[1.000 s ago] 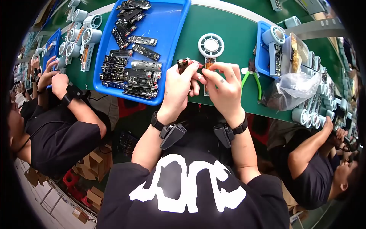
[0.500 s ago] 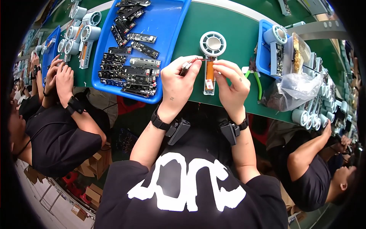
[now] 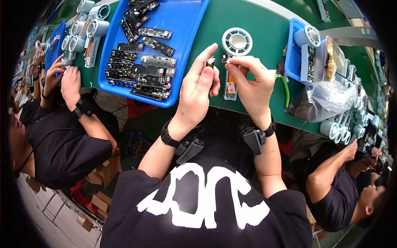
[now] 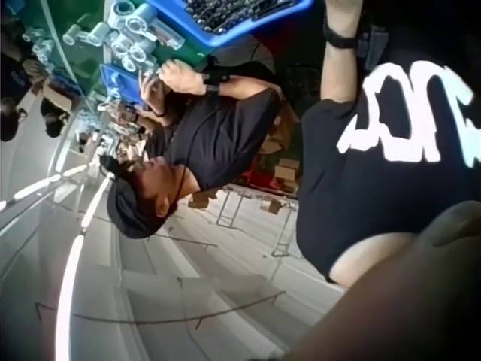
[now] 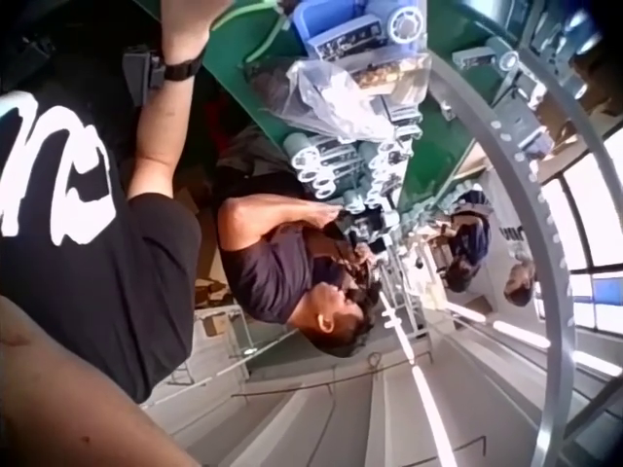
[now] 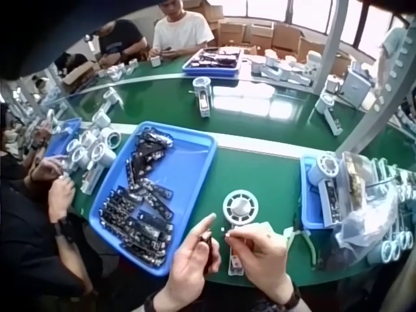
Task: The person picks up a circuit board from a tray, connects a wire to it, and presses the board into the handle of a handheld fan.
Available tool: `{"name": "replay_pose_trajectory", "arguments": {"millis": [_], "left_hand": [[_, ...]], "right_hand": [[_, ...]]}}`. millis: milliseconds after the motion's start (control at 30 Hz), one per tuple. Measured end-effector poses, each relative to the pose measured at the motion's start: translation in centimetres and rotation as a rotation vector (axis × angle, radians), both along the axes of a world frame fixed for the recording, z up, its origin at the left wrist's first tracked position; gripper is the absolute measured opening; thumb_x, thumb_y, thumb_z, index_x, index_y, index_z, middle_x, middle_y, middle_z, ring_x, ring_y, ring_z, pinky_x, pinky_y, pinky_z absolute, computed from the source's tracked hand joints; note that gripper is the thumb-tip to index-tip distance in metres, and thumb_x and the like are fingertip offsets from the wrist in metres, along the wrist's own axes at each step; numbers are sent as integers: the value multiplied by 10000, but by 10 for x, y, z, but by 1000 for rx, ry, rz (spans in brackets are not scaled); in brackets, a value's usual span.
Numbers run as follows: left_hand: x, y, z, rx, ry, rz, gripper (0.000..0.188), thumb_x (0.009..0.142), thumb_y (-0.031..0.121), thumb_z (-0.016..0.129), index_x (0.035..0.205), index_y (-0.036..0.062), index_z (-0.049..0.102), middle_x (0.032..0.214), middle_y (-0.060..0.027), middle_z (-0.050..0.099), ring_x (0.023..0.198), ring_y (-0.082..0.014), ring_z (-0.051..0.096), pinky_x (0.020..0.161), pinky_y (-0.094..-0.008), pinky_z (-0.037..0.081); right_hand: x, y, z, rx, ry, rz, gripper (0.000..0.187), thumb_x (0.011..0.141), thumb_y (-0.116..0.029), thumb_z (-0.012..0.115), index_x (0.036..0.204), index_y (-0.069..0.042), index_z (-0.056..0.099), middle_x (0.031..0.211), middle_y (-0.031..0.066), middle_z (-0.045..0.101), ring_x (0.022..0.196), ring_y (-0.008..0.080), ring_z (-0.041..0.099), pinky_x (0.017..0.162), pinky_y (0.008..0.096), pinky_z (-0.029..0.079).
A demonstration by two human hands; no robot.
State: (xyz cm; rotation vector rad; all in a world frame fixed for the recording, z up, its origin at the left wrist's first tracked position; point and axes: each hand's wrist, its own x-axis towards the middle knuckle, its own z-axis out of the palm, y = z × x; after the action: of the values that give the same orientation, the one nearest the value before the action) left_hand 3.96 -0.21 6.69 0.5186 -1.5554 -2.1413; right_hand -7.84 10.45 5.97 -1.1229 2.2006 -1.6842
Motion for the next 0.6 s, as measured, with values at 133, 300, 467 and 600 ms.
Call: {"name": "replay_pose_trajectory", "arguments": {"millis": [133,300,467,600], "left_hand": [[4,-1,-7,50,-31,-29,503,1083,373,512,1464,45,484,903,-50,588,642,-98,568,562,-205,438],[7,-2,-16,78,-23,-68,501,1060,340,571,1466,57,488,937,-66,620,637,-112,620,542,-222,462],[8,-3,-18,38,-73,-63,496,1049,324,599,1455,55,505,931,-63,617,644,-116,635,539,-223,465],[10,-1,-17,46,-109,-46,428,1015,236,670,1406,86,579,963,-31,604,653,-78,640,536,-196,473]], "right_hand": [[-5,-4,-2,-50,128,25,161,817,30,798,961,-32,762,928,50,728,723,96,610,631,228,492],[-3,-6,-5,-23,237,8,154,797,19,815,926,-50,766,890,43,725,730,103,608,595,245,490],[-5,-10,-9,-83,360,-10,178,744,-54,811,895,-123,746,822,-14,704,715,167,656,714,298,461],[-6,-10,-7,-78,416,10,196,729,-43,826,896,-120,756,833,-8,707,739,167,654,684,290,467]]}}
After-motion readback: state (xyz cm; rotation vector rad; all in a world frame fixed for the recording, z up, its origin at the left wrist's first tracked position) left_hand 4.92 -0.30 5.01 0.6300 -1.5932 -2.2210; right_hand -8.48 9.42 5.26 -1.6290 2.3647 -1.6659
